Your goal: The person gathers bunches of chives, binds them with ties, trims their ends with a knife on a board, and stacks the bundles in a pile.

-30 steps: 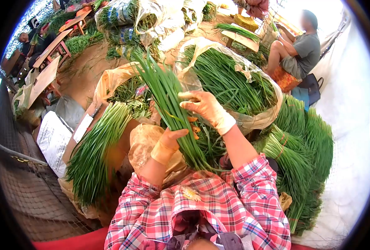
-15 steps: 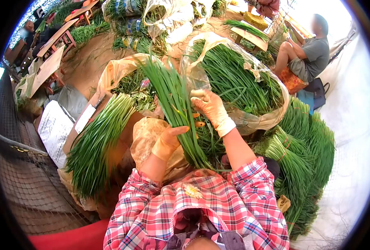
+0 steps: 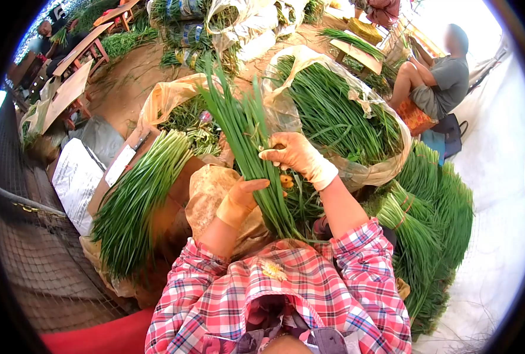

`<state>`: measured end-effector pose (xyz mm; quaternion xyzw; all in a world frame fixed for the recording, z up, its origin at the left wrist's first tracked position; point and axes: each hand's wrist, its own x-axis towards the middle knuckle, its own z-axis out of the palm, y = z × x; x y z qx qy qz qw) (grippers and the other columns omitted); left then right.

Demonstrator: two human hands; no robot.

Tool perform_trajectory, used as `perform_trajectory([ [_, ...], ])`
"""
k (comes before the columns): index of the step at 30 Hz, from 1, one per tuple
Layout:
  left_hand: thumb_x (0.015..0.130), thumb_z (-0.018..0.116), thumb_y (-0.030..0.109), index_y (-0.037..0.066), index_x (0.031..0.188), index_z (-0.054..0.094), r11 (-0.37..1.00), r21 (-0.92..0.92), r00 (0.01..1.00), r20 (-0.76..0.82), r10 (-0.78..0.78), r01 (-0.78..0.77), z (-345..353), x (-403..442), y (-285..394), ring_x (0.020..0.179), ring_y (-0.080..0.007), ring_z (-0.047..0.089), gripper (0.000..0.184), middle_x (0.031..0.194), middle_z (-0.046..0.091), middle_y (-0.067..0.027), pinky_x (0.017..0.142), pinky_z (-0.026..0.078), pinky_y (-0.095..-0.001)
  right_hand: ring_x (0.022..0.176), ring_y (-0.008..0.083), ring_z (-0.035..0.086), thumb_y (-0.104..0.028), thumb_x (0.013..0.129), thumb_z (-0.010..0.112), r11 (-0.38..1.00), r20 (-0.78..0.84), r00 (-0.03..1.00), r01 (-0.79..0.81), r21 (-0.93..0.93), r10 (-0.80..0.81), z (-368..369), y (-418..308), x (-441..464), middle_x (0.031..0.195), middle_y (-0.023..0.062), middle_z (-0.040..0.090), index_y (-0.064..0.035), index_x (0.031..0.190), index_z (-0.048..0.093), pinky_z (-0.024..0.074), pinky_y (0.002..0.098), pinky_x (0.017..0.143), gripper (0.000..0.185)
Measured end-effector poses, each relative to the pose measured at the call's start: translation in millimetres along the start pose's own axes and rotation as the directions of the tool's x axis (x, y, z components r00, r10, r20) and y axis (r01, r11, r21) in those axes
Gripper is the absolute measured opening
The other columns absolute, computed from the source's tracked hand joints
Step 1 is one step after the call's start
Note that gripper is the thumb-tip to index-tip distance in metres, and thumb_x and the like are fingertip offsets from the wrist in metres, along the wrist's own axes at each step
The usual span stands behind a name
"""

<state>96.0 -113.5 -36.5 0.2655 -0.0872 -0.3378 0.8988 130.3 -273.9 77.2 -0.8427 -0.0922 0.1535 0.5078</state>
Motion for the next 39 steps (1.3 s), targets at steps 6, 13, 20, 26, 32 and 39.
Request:
perform_trajectory([
  [6,0.08,0.061,0.016,-0.001,0.119,0.051,1.0,0.023,0.999,-0.042,-0.004,0.005,-9,0,0,0.093,-0.0372,0.062,0.044,0.104,0.062,-0.019,0.082,0.051,-0.0476,0.056,0.0058,0.052,-0.025,0.082,0.069,0.851,-0.059,0.997,-0.003,0.524,0.04,2,33,-6,0.071,0.0027,0.062,-0.0003,0.087,0.064,0.0425,0.0186,0.052,0.026],
  [13,0.083,0.062,0.009,0.002,0.11,0.056,0.993,-0.003,0.962,-0.248,0.114,-0.119,-19,17,-1,0.086,-0.031,0.063,0.029,0.095,0.063,-0.0134,0.074,0.054,-0.046,0.064,0.0081,0.058,-0.026,0.085,0.066,0.887,-0.343,0.939,0.13,0.443,0.034,12,35,-12,0.079,0.0013,0.062,-0.0021,0.09,0.062,0.0456,0.0201,0.058,0.025],
  [20,0.08,0.064,0.007,0.005,0.105,0.058,0.988,-0.064,0.921,-0.373,0.109,-0.143,1,10,13,0.085,-0.0295,0.064,0.026,0.094,0.064,-0.0118,0.073,0.055,-0.0477,0.071,0.0129,0.063,-0.028,0.09,0.059,0.719,-0.388,0.9,0.136,0.682,0.198,12,50,-8,0.09,0.0056,0.065,-0.0032,0.099,0.058,0.0508,0.0236,0.06,0.026],
  [26,0.081,0.062,0.005,0.003,0.106,0.058,0.982,-0.093,0.911,-0.397,0.114,-0.164,-13,15,11,0.084,-0.0274,0.063,0.025,0.093,0.063,-0.0098,0.075,0.055,-0.047,0.096,0.0191,0.06,-0.035,0.087,0.062,0.623,-0.348,0.914,0.151,0.768,0.207,12,64,-9,0.107,0.0086,0.059,-0.0012,0.131,0.038,0.0518,0.0321,0.073,0.06],
  [32,0.08,0.064,0.004,0.004,0.104,0.06,0.987,0.05,0.897,-0.414,0.157,-0.149,-2,16,12,0.082,-0.0241,0.063,0.025,0.095,0.063,-0.0085,0.071,0.055,-0.0393,0.116,0.0182,0.047,-0.026,0.072,0.079,0.903,-0.222,0.971,0.015,0.43,0.09,52,73,-26,0.13,0.0212,0.046,-0.0004,0.144,0.018,0.0434,0.0305,0.091,0.097],
  [39,0.078,0.067,0.006,0.001,0.108,0.057,0.933,0.266,0.854,-0.399,0.334,-0.24,18,20,46,0.083,-0.0245,0.064,0.032,0.096,0.064,-0.011,0.071,0.055,-0.0382,0.072,0.0121,0.055,-0.035,0.091,0.055,0.239,-0.329,0.931,0.287,0.928,0.156,39,76,-9,0.081,0.0001,0.059,-0.0058,0.1,0.062,0.0471,0.0276,0.069,0.031],
])
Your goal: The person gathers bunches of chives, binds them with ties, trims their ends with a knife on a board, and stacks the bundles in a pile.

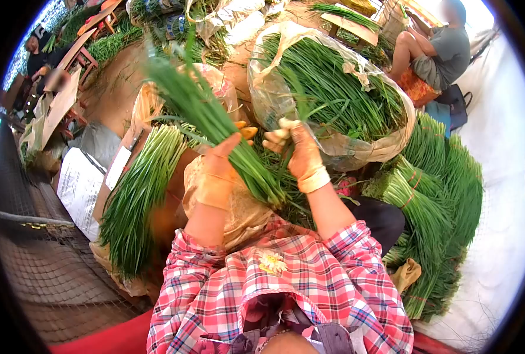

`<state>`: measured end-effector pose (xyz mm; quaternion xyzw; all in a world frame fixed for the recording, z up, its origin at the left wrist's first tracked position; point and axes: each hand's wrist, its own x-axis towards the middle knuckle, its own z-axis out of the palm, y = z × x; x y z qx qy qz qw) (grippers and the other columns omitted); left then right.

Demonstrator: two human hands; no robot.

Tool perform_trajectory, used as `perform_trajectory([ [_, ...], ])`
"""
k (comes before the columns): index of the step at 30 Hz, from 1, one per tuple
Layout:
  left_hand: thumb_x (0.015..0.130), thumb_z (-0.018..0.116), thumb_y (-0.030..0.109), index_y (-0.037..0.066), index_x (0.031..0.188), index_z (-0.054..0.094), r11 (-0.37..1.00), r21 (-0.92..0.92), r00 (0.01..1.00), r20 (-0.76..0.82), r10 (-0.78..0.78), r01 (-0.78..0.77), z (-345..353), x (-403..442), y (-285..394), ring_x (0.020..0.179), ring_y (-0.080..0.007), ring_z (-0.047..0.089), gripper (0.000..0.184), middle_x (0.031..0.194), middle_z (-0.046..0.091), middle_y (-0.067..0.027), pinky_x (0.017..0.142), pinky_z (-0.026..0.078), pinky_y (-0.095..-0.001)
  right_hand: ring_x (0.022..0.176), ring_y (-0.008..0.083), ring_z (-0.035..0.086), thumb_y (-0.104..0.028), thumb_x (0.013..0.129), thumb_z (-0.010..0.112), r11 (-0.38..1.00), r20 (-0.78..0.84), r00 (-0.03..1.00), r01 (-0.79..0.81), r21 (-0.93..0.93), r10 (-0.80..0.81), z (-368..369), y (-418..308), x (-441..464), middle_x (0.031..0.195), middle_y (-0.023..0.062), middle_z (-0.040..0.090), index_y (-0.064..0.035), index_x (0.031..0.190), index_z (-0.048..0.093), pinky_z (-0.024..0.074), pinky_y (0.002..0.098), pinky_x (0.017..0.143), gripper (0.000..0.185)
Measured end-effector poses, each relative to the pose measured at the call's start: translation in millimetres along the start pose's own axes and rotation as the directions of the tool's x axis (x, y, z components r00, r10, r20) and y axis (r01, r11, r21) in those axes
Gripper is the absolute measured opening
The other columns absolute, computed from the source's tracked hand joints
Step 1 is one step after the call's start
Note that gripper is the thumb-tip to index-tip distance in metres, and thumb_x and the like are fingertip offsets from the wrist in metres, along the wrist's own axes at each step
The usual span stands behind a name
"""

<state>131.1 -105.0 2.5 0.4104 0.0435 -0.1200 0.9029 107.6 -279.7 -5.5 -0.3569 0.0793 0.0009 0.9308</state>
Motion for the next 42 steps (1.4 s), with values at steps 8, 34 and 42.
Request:
perform_trajectory([
  [8,0.085,0.059,0.012,0.002,0.112,0.056,0.947,-0.127,0.934,0.172,0.314,-0.295,-16,44,127,0.067,-0.0171,0.057,0.029,0.078,0.058,-0.004,0.076,0.049,-0.0416,0.04,0.0046,0.027,-0.038,0.094,0.051,0.888,-0.16,0.976,0.058,-0.455,-0.146,-99,-41,-14,0.053,-0.0062,0.037,-0.0076,0.099,0.063,0.0214,0.0201,0.038,0.033],
  [34,0.071,0.075,0.045,-0.002,0.126,0.044,0.99,-0.138,0.945,0.326,0.021,0.025,40,9,15,0.108,-0.0325,0.054,0.078,0.122,0.053,-0.0189,0.097,0.043,-0.046,0.095,0.0145,0.055,-0.057,0.078,0.064,0.743,0.257,0.859,-0.192,-0.641,0.443,-25,-31,-30,0.107,0.007,0.061,0.0004,0.121,0.054,0.0429,0.0299,0.086,0.072],
  [42,0.073,0.073,0.042,-0.001,0.128,0.042,0.954,-0.215,0.883,0.46,-0.089,0.209,26,12,-6,0.097,-0.0324,0.06,0.076,0.118,0.055,-0.0203,0.087,0.049,-0.0468,0.082,0.0111,0.057,-0.055,0.082,0.059,0.611,0.218,0.773,-0.261,-0.747,0.596,-24,-34,-30,0.097,0.0061,0.063,-0.0001,0.11,0.06,0.0469,0.0274,0.073,0.062],
])
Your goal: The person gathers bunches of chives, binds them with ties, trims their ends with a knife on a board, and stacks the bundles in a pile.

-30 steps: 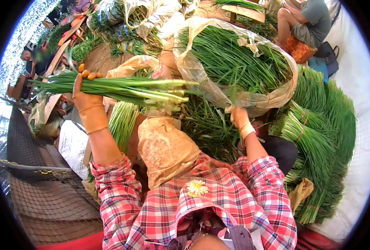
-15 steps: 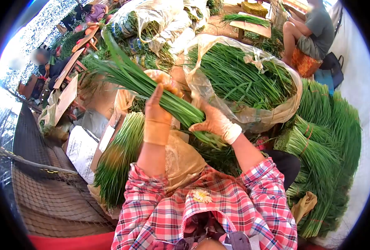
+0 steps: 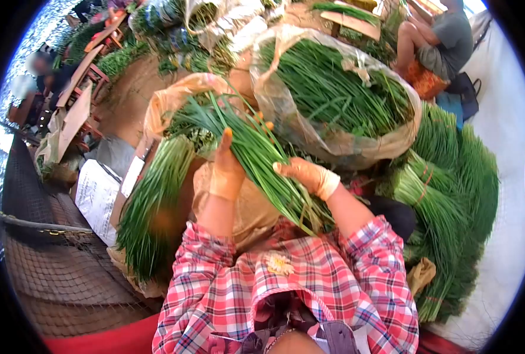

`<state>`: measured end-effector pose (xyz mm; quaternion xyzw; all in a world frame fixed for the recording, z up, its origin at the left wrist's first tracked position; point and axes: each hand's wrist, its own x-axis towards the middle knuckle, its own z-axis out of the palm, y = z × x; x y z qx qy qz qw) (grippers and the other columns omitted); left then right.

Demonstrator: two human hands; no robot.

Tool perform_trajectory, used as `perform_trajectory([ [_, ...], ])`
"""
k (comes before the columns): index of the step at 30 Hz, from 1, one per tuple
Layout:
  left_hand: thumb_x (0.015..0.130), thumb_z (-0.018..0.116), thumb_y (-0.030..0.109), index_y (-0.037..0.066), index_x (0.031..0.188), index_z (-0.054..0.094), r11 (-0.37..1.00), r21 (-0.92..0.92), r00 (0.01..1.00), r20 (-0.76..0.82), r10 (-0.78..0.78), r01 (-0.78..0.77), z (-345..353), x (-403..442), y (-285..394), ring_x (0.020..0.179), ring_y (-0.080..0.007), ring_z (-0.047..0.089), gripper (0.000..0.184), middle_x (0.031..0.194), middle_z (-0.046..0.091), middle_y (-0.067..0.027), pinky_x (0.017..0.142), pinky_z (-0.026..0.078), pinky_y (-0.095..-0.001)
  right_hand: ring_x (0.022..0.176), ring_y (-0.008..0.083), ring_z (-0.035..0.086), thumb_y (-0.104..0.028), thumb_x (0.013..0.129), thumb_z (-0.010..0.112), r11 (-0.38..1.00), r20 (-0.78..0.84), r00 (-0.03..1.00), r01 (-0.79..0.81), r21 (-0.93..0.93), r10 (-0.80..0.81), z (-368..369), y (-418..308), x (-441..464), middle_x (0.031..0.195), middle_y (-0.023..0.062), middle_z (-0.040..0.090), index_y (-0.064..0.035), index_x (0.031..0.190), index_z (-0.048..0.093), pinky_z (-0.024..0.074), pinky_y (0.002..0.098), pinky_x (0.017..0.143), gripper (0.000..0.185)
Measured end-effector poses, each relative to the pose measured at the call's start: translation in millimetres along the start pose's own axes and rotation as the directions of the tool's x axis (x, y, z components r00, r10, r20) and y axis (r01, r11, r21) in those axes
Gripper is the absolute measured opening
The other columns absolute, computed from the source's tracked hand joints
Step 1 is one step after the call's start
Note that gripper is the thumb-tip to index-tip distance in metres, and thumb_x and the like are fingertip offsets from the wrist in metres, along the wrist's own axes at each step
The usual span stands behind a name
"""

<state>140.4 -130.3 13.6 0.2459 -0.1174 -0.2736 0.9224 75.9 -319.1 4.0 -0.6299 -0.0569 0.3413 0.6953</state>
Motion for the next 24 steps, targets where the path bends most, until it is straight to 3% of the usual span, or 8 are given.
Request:
perform_trajectory([
  [3,0.077,0.071,0.034,0.002,0.128,0.044,0.991,0.033,0.969,-0.208,0.133,-0.129,-7,8,2,0.095,-0.0296,0.061,0.065,0.112,0.059,-0.017,0.084,0.05,-0.0456,0.08,0.0127,0.06,-0.041,0.081,0.066,0.986,-0.031,0.999,-0.009,0.168,0.014,8,-9,1,0.096,0.0068,0.064,0.0016,0.109,0.059,0.0482,0.0277,0.072,0.051],
  [4,0.077,0.071,0.034,0.002,0.128,0.044,0.993,0.024,0.971,-0.208,0.119,-0.117,-9,10,8,0.095,-0.0296,0.061,0.065,0.112,0.059,-0.017,0.084,0.05,-0.0456,0.082,0.0133,0.059,-0.032,0.08,0.067,0.994,-0.027,0.998,-0.057,0.094,0.06,6,-10,3,0.097,0.0063,0.064,0.0019,0.112,0.057,0.0477,0.0283,0.073,0.048],
  [7,0.085,0.063,0.023,0.007,0.126,0.049,0.992,0.042,0.979,-0.16,0.124,-0.119,-19,16,35,0.082,-0.0199,0.061,0.047,0.093,0.061,-0.0036,0.084,0.05,-0.0432,0.081,0.0159,0.058,-0.025,0.079,0.065,0.88,-0.104,0.98,0.102,-0.464,-0.168,-12,17,12,0.091,0.0082,0.064,0.0016,0.113,0.056,0.0466,0.0306,0.074,0.043],
  [9,0.086,0.06,0.014,0.007,0.122,0.052,0.949,0.064,0.947,-0.069,0.313,-0.309,-23,19,54,0.075,-0.0172,0.058,0.037,0.086,0.06,-0.0014,0.081,0.05,-0.0408,0.078,0.0153,0.058,-0.026,0.08,0.066,0.846,-0.196,0.958,0.076,-0.528,-0.209,-21,38,12,0.087,0.008,0.064,-0.0004,0.11,0.058,0.0472,0.0298,0.072,0.04],
  [11,0.087,0.059,0.014,0.008,0.118,0.053,0.939,0.089,0.934,-0.104,0.341,-0.333,-21,17,74,0.074,-0.0169,0.057,0.032,0.084,0.058,-0.0013,0.079,0.05,-0.0396,0.076,0.0148,0.059,-0.028,0.08,0.067,0.811,-0.278,0.926,0.049,-0.583,-0.256,-21,42,5,0.083,0.0077,0.064,-0.0024,0.107,0.06,0.0478,0.0291,0.069,0.037],
  [14,0.087,0.057,0.014,0.009,0.106,0.056,0.917,0.119,0.911,-0.12,0.394,-0.381,-12,13,97,0.07,-0.0163,0.055,0.02,0.082,0.057,-0.001,0.077,0.05,-0.0381,0.058,0.0094,0.051,-0.028,0.082,0.066,0.999,-0.266,0.963,-0.052,-0.007,0.049,-19,36,-9,0.07,0.0013,0.056,-0.0037,0.105,0.061,0.0396,0.024,0.05,0.034],
  [17,0.087,0.056,0.013,0.008,0.105,0.056,0.901,0.134,0.896,-0.12,0.429,-0.413,-23,13,110,0.07,-0.0165,0.055,0.019,0.084,0.057,-0.0016,0.077,0.049,-0.0384,0.048,0.0063,0.037,-0.026,0.084,0.065,0.976,-0.34,0.939,0.115,0.186,-0.045,-23,48,-8,0.064,-0.0025,0.05,-0.0017,0.1,0.062,0.0292,0.0222,0.044,0.029],
  [24,0.085,0.058,0.011,0.007,0.115,0.057,0.872,0.097,0.867,-0.1,0.489,-0.481,-32,11,141,0.069,-0.0163,0.055,0.03,0.082,0.058,-0.0023,0.076,0.047,-0.0382,0.046,0.0054,0.03,-0.028,0.087,0.061,0.951,-0.441,0.893,0.208,0.227,-0.09,-39,55,-31,0.056,-0.0048,0.041,-0.0034,0.089,0.067,0.0222,0.0212,0.042,0.025],
])
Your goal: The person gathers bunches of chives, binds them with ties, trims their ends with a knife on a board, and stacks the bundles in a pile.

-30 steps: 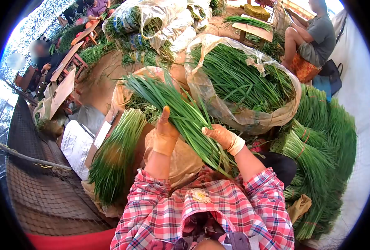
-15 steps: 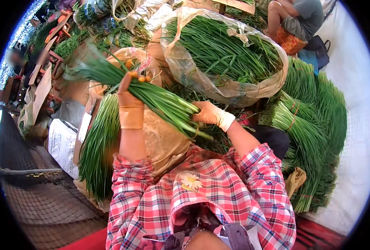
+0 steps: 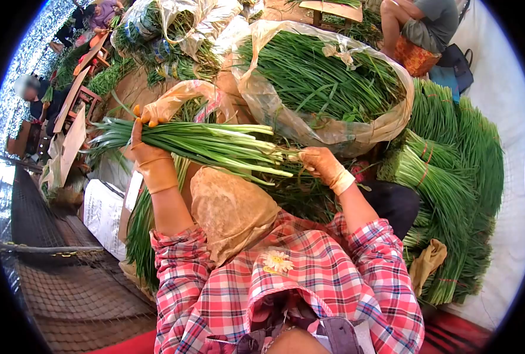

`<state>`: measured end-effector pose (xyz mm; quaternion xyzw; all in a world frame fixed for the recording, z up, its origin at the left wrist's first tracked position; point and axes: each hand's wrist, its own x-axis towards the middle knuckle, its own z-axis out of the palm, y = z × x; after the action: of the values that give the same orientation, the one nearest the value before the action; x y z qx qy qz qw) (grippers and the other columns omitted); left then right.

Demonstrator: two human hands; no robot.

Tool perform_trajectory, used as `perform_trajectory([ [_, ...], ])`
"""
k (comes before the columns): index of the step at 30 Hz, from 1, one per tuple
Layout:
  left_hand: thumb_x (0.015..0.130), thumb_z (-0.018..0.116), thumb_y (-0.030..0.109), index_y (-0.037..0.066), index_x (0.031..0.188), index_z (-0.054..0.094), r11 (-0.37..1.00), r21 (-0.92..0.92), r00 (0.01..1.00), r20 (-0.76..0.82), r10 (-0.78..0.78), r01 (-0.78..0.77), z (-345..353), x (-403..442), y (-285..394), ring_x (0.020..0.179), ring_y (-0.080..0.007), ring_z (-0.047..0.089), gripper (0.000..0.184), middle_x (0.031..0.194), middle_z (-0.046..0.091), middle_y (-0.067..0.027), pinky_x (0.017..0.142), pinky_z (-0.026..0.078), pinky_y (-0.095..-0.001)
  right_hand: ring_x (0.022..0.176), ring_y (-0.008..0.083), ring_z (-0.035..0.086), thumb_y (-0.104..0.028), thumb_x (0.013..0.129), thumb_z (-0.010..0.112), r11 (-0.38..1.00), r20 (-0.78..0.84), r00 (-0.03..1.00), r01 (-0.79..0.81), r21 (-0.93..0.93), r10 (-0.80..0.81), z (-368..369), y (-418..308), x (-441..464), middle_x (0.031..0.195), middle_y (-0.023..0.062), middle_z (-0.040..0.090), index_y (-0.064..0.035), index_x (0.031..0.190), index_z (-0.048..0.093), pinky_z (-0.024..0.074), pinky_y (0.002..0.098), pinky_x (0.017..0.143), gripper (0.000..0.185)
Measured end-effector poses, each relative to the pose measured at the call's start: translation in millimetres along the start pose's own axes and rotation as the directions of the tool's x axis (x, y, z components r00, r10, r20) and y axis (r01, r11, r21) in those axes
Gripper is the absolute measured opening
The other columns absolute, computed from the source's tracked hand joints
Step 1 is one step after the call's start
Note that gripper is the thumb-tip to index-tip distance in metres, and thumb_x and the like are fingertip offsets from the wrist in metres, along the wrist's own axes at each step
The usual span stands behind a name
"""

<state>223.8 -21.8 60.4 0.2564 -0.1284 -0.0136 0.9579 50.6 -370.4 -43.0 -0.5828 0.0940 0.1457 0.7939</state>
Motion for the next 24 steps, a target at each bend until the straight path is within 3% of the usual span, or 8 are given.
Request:
perform_trajectory([
  [3,0.086,0.056,0.013,0.01,0.115,0.057,0.995,0.065,0.996,-0.054,0.074,-0.07,-4,7,22,0.071,-0.0168,0.055,0.029,0.081,0.058,-0.0016,0.076,0.048,-0.0379,0.046,0.0086,0.041,-0.024,0.086,0.061,0.999,-0.186,0.982,-0.03,-0.04,0.022,-25,8,4,0.054,-0.0033,0.047,-0.0072,0.089,0.069,0.0293,0.0243,0.042,0.019],
  [4,0.087,0.054,0.014,0.011,0.116,0.057,0.994,0.047,0.995,-0.01,0.101,-0.1,3,7,33,0.072,-0.0171,0.055,0.029,0.081,0.058,-0.0015,0.076,0.048,-0.0378,0.052,0.0138,0.05,-0.023,0.086,0.06,0.738,-0.11,0.968,0.097,-0.667,-0.226,-50,28,14,0.06,-0.0007,0.055,-0.0086,0.09,0.07,0.0363,0.0279,0.045,0.018],
  [5,0.088,0.053,0.015,0.012,0.116,0.056,0.991,0.029,0.991,0.033,0.133,-0.134,13,5,43,0.072,-0.0175,0.055,0.028,0.08,0.057,-0.0014,0.075,0.048,-0.0377,0.058,0.019,0.06,-0.023,0.086,0.06,0.123,0.108,0.923,0.164,-0.979,-0.369,-82,57,30,0.067,0.0019,0.063,-0.01,0.092,0.07,0.0434,0.0314,0.049,0.017],
  [7,0.09,0.051,0.016,0.013,0.116,0.056,0.979,0.102,0.983,-0.034,0.18,-0.176,32,-4,50,0.072,-0.0179,0.055,0.027,0.081,0.057,-0.0016,0.076,0.048,-0.0385,0.076,0.0238,0.066,-0.018,0.087,0.056,-0.313,0.104,0.915,0.237,-0.92,0.389,-114,115,56,0.086,0.0072,0.069,-0.0154,0.099,0.066,0.0498,0.0329,0.065,0.016],
  [10,0.089,0.052,0.012,0.011,0.121,0.052,0.958,0.162,0.971,0.069,0.228,-0.236,30,0,50,0.074,-0.019,0.057,0.032,0.085,0.058,-0.0033,0.079,0.049,-0.0398,0.101,0.0288,0.06,-0.023,0.085,0.058,0.027,-0.147,0.979,-0.152,-0.988,0.14,-46,21,19,0.108,0.0137,0.063,-0.017,0.122,0.057,0.0486,0.0379,0.079,0.038],
  [12,0.089,0.053,0.011,0.011,0.119,0.054,0.953,0.2,0.974,0.038,0.224,-0.227,45,-12,28,0.074,-0.0182,0.056,0.03,0.084,0.058,-0.0029,0.079,0.048,-0.0392,0.097,0.0262,0.061,-0.031,0.082,0.064,0.581,-0.043,0.952,0.15,-0.8,-0.304,-11,-8,29,0.105,0.0141,0.064,-0.0126,0.117,0.061,0.0472,0.0347,0.082,0.04],
  [16,0.087,0.056,0.013,0.012,0.12,0.054,0.952,0.238,0.981,0.008,0.196,-0.192,53,-20,-9,0.075,-0.0188,0.056,0.033,0.086,0.059,-0.0032,0.08,0.049,-0.0407,0.089,0.025,0.062,-0.025,0.071,0.076,0.279,0.213,0.649,0.568,-0.774,-0.73,84,-74,30,0.099,0.0113,0.065,-0.0102,0.11,0.064,0.0476,0.0342,0.079,0.043],
  [24,0.085,0.059,0.02,0.014,0.124,0.053,0.975,0.184,0.98,-0.131,0.149,-0.123,37,-29,-16,0.087,-0.0226,0.059,0.04,0.102,0.059,-0.008,0.08,0.053,-0.0409,0.084,0.0327,0.06,-0.023,0.079,0.065,0.433,0.145,0.847,0.4,-0.808,-0.512,67,-48,32,0.089,0.0129,0.064,-0.0059,0.095,0.066,0.0475,0.0398,0.075,0.023],
])
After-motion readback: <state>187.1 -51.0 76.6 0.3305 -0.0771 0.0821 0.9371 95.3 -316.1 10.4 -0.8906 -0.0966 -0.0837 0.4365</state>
